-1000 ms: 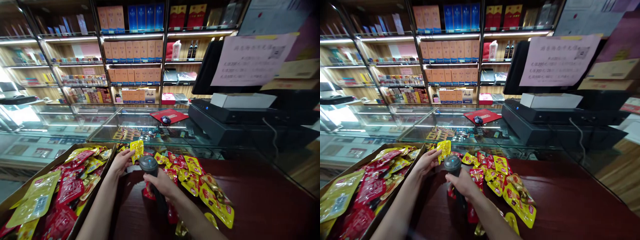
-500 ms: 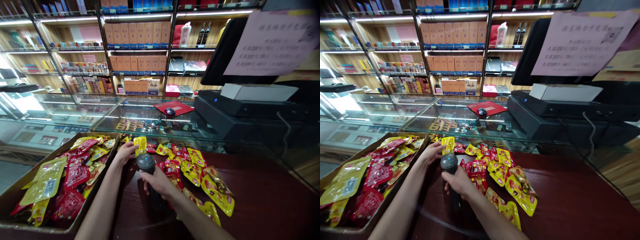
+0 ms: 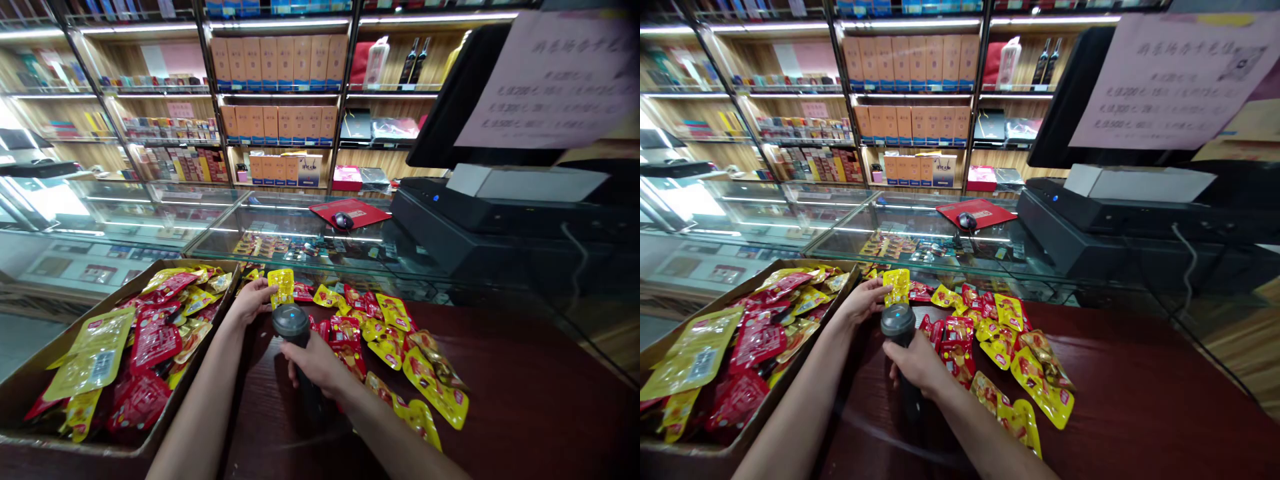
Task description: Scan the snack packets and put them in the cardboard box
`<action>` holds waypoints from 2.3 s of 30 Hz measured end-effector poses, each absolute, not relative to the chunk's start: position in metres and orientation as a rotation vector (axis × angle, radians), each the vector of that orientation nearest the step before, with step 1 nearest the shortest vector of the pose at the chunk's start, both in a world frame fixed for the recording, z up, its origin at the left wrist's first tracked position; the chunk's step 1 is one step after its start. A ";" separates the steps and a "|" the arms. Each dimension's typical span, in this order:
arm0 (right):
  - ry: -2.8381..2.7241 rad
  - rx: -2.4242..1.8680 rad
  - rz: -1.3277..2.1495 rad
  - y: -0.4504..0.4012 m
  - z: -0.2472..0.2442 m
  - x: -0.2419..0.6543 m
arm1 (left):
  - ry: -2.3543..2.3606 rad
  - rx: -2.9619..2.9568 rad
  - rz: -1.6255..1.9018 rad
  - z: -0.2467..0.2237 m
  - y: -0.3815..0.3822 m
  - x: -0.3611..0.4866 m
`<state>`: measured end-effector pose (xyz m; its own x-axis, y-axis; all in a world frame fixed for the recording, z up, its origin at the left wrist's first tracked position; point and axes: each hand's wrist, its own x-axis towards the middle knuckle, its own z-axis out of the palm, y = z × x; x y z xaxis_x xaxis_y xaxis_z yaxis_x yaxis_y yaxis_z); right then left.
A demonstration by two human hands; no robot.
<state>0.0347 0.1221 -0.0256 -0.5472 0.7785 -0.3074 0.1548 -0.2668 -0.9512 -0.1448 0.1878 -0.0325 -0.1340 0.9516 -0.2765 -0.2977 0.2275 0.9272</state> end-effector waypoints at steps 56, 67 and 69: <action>-0.810 -0.425 2.236 0.157 0.050 -0.034 | 1.491 1.034 1.526 0.062 0.081 -0.195; -0.902 -0.482 2.228 0.154 0.039 -0.052 | 1.750 1.244 1.639 0.054 0.079 -0.204; -0.876 -0.537 2.195 0.157 0.028 -0.026 | 1.623 1.254 1.587 0.040 0.091 -0.174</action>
